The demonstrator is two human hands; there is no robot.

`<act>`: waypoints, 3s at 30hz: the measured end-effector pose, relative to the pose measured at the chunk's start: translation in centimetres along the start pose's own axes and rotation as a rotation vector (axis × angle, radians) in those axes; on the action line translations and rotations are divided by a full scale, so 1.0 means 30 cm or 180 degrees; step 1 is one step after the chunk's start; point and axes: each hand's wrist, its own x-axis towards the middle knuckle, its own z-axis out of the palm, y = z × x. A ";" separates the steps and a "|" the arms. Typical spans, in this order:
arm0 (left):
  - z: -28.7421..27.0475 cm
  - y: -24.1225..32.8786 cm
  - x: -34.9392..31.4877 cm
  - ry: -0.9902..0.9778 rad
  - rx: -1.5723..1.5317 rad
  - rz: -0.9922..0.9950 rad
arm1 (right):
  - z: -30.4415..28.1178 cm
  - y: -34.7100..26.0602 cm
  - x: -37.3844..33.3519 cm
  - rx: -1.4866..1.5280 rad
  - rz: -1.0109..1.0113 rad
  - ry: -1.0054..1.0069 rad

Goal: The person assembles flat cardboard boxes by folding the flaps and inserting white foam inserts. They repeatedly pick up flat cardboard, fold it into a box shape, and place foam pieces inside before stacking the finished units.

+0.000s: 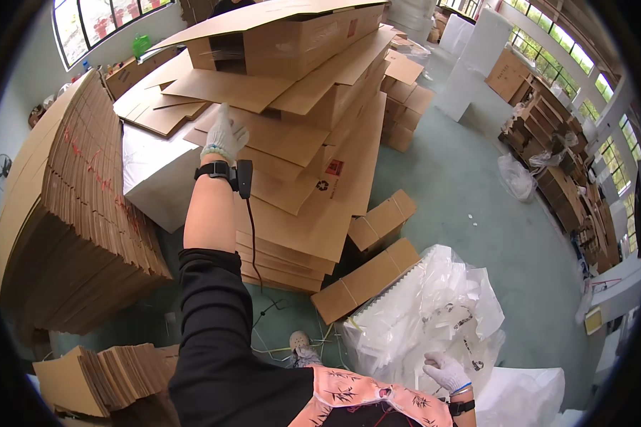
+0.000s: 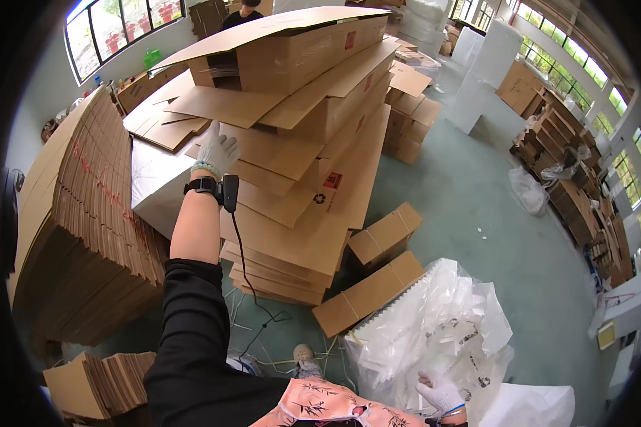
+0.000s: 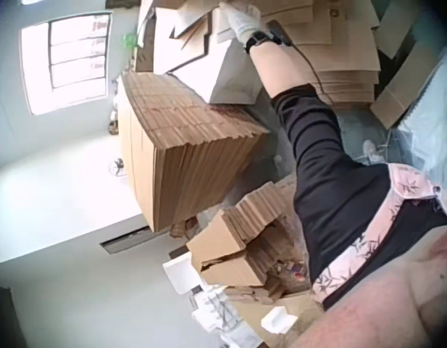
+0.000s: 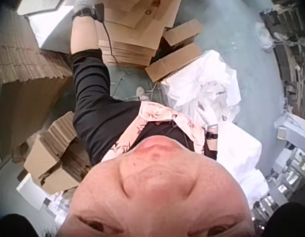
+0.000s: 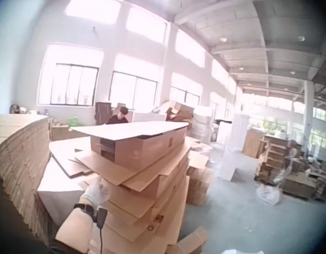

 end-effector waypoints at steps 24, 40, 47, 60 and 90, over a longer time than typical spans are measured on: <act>0.209 -0.347 -0.763 -0.0149 -0.0745 0.0300 | 0.093 0.117 0.394 0.0066 -0.1145 -0.0617; 0.102 -0.321 -2.713 0.1900 0.0574 0.0453 | 0.322 -0.206 0.366 0.5765 -0.1497 -0.5050; 0.122 -0.458 -3.296 0.2246 0.0727 0.0699 | 0.301 -0.121 0.015 0.4520 -0.1454 -0.4527; 0.294 -0.916 -4.676 0.3400 0.4800 0.1451 | 0.855 0.353 -1.199 0.2159 -0.0920 -0.6421; -0.211 -1.084 -5.353 0.7608 0.0483 0.2350 | 2.286 0.516 -2.716 -0.0286 0.0225 -0.7856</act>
